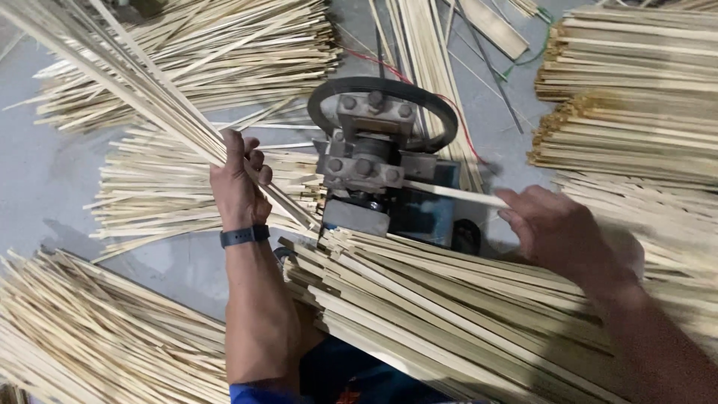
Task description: The person sits on the floor and repeatedly feeds thin bamboo strips through a small grinding machine. They hold each strip with both hands, guide it through the rotating wheel, and place the processed strip into a growing pile on the floor.
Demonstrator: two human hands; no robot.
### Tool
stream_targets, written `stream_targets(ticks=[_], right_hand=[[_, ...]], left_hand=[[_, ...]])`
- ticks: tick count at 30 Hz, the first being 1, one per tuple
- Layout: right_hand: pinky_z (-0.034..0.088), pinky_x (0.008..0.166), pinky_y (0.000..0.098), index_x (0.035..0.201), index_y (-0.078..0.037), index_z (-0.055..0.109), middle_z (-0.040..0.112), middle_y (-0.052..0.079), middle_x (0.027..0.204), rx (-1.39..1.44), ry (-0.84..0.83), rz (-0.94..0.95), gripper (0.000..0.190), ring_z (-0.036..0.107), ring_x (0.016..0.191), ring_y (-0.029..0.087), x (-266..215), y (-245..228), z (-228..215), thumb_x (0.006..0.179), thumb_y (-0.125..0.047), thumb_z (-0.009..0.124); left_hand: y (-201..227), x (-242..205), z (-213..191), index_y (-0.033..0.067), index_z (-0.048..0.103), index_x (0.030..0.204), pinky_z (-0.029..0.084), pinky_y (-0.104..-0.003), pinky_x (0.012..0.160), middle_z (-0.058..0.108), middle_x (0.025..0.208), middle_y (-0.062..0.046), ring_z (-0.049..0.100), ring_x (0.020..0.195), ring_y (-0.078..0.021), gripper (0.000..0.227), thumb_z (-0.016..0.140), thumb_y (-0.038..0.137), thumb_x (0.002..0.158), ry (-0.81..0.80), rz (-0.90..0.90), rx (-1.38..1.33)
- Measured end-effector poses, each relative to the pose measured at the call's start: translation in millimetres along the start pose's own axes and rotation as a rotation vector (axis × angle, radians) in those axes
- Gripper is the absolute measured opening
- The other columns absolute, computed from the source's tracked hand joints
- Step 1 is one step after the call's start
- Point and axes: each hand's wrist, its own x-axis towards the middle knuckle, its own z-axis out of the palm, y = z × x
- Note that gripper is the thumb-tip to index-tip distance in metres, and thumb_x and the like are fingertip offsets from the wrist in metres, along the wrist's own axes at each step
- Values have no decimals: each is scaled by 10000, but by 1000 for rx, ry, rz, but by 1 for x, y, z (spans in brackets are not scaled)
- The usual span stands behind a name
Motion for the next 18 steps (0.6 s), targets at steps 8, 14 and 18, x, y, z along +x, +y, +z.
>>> stream_targets(ticks=[8,14,18], right_hand=[[572,790,456,1048,-84,723,716,118,868,25,226,-366,155,700,863,294,-30,24,26,937,-174,662],[594,759,414,1038,-29,750,780,138,944,335,-258,-126,271,751,854,270,-49,67,67,895,-235,646],[598,762,396,971,-47,758,796,114,921,251,-218,-57,225,762,842,254,-51,57,61,913,-227,635]], left_hand=[[-3,-8,18,63,551,1078,461,-213,438,721,914,-102,615,673,-104,400,730,401,960,-117,-54,21],[-9,-5,16,97,573,1077,460,-220,436,713,889,-79,546,632,-81,285,732,314,984,-148,-29,6],[-13,-3,13,79,588,1043,462,-222,448,715,891,-70,536,632,-76,243,709,288,1016,-176,-40,-27]])
